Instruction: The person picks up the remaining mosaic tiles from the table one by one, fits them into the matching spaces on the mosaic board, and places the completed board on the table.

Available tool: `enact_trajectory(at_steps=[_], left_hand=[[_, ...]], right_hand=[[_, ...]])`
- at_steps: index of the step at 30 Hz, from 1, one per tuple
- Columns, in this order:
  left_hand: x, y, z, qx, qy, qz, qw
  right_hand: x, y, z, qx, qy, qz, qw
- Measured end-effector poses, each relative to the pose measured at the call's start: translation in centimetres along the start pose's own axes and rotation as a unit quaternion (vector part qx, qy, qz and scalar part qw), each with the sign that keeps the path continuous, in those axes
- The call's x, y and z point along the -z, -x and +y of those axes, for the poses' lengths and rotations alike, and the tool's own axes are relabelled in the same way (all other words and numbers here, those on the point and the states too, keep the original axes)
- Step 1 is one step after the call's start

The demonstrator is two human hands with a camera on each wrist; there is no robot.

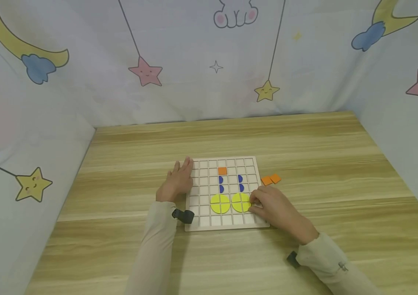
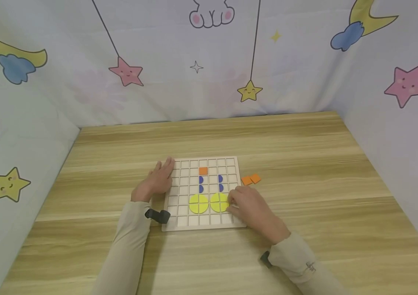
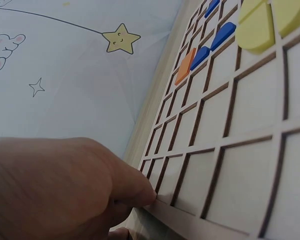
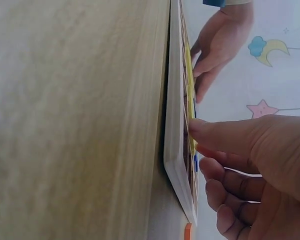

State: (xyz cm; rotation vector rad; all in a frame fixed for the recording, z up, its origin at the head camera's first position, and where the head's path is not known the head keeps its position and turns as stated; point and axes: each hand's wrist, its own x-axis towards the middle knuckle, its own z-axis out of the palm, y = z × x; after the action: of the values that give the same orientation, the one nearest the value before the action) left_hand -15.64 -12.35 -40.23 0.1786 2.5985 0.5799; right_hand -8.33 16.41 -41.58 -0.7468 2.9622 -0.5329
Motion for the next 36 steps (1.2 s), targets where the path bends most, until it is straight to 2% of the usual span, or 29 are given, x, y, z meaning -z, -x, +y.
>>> enact_trajectory(at_steps=[6, 11, 14, 21, 36], left_hand=[[-0.2, -0.2, -0.2, 0.002, 0.001, -0.001, 1.0000], [-0.2, -0.2, -0.3, 0.004, 0.003, -0.001, 1.0000], [-0.3, -0.3, -0.3, 0.004, 0.003, -0.001, 1.0000], [-0.2, -0.1, -0.2, 0.001, 0.001, -0.001, 1.0000], [-0.1, -0.1, -0.2, -0.003, -0.011, 0.002, 0.9999]], right_hand=[[0.0, 0.0, -0.1, 0.011, -0.004, 0.006, 0.9999], [-0.1, -0.5, -0.3, 0.056, -0.006, 0.019, 0.9982], [-0.4, -0.8, -0.5, 0.078, 0.014, 0.014, 0.9967], [-0.4, -0.9, -1.3, 0.072, 0.071, -0.013, 0.9948], [-0.1, -0.7, -1.6, 0.092, 0.111, 0.003, 0.9895]])
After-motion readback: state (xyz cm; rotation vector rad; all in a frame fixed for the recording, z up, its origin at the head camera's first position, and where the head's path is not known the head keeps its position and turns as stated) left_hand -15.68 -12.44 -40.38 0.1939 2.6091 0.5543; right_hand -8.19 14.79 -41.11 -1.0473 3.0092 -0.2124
